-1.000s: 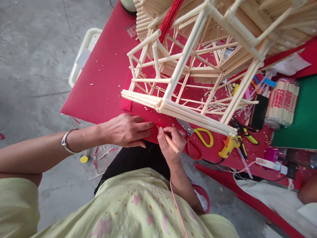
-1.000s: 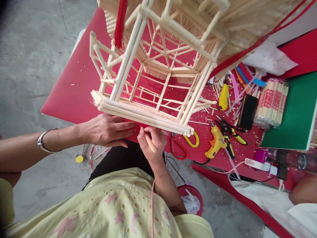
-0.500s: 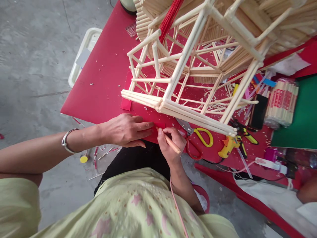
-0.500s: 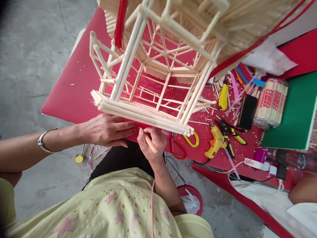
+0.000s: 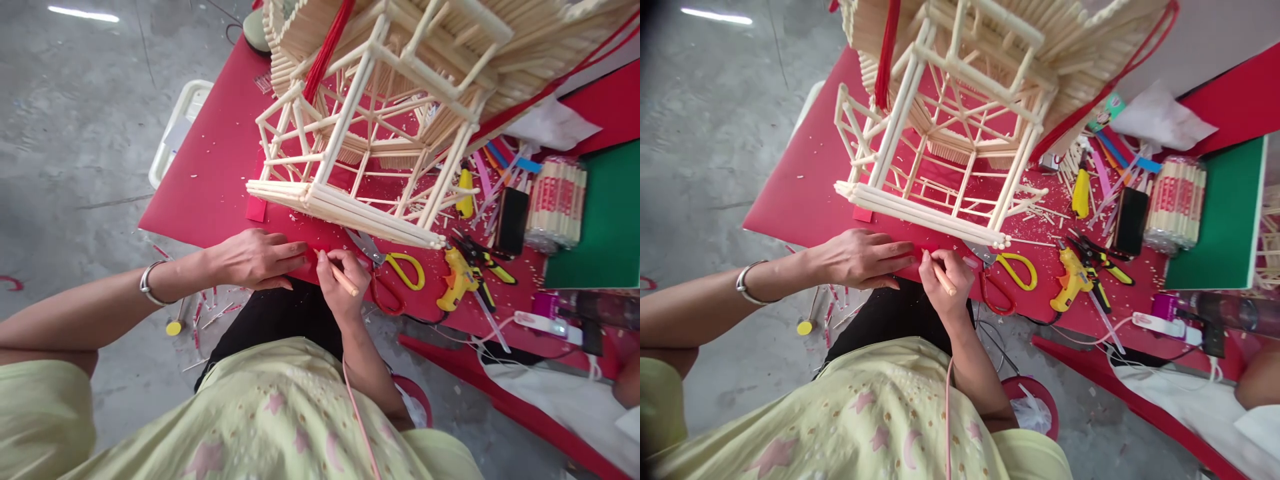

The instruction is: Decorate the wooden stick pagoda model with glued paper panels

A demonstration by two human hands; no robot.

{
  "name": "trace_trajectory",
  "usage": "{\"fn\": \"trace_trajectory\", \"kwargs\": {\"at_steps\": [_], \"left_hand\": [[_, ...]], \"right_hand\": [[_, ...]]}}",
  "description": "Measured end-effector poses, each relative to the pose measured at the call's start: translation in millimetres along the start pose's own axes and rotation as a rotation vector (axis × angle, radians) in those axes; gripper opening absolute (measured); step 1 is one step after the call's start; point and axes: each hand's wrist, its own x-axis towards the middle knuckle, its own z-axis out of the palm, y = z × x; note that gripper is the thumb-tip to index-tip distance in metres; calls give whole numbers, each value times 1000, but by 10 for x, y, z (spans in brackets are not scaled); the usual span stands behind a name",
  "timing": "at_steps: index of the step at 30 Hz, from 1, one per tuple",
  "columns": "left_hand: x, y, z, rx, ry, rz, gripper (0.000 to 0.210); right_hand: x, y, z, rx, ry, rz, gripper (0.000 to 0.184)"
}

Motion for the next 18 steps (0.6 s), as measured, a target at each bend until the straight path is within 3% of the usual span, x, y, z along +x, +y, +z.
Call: {"fn": "trace_trajectory", "kwargs": {"at_steps": [18], "left_hand": [[31, 4, -4, 25, 18, 3, 50]], "right_hand": [[22, 17, 6, -6, -31, -47, 12]]}}
